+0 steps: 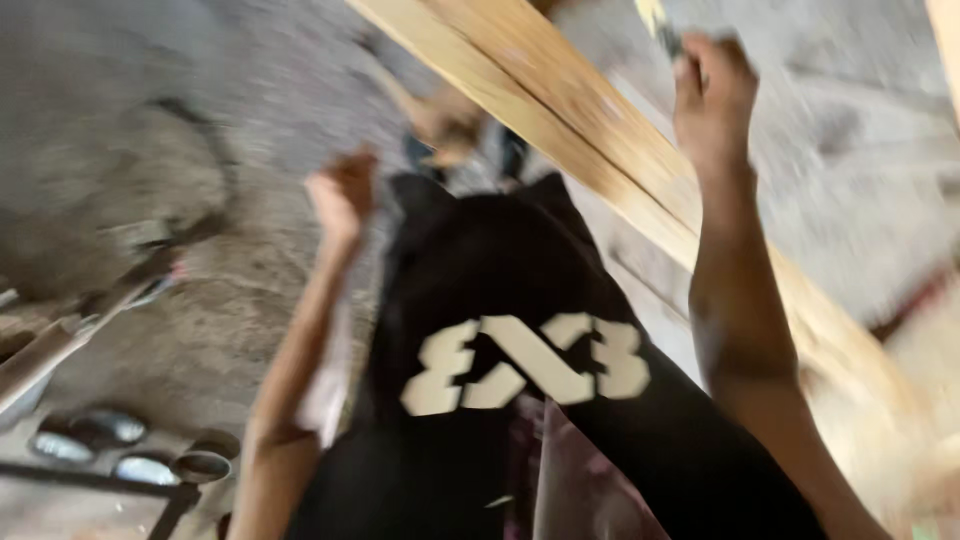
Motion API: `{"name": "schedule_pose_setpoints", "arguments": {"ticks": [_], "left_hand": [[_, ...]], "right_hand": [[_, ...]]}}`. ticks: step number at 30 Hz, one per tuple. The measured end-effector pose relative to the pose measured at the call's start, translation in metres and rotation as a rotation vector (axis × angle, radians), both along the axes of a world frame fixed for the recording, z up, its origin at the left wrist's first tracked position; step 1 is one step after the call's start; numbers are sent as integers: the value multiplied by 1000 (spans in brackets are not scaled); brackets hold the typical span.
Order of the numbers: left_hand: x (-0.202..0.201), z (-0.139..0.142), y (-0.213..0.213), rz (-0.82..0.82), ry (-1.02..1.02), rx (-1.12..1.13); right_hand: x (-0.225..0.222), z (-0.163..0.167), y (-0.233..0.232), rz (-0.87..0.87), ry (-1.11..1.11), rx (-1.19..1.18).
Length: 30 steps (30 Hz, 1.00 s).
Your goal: The person holds a long wooden plank across a work support and scrapes along its surface with a knife. They then hammer nails into the plank with a claw hammer, reposition the plank, and scoop filler from a can with a small spatula to spread it over spots on the plank.
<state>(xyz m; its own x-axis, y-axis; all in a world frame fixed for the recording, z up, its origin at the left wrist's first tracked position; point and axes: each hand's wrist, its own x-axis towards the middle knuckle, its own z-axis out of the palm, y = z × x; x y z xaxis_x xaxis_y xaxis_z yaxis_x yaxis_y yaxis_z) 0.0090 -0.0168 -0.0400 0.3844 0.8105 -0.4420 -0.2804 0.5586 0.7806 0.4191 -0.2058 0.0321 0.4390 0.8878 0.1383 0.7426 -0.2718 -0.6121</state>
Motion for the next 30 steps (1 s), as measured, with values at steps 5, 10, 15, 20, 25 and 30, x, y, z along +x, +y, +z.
{"name": "schedule_pose_setpoints", "arguments": {"ticks": [5,10,15,20,25,30], "left_hand": [[25,10,-8,-331,722,753],[31,42,-64,-339,758,679],[73,38,-149,-297,794,697],[104,40,-272,-154,808,519],[119,70,-366,-85,929,589],[116,93,-372,-74,928,602]], "right_hand": [[61,0,-57,265,91,-31],[57,-18,-52,502,-173,-238],[102,-45,-121,620,-299,-14],[157,-65,-255,648,-33,-120],[170,-32,-283,676,-144,40],[124,-57,-177,654,-251,291]]}}
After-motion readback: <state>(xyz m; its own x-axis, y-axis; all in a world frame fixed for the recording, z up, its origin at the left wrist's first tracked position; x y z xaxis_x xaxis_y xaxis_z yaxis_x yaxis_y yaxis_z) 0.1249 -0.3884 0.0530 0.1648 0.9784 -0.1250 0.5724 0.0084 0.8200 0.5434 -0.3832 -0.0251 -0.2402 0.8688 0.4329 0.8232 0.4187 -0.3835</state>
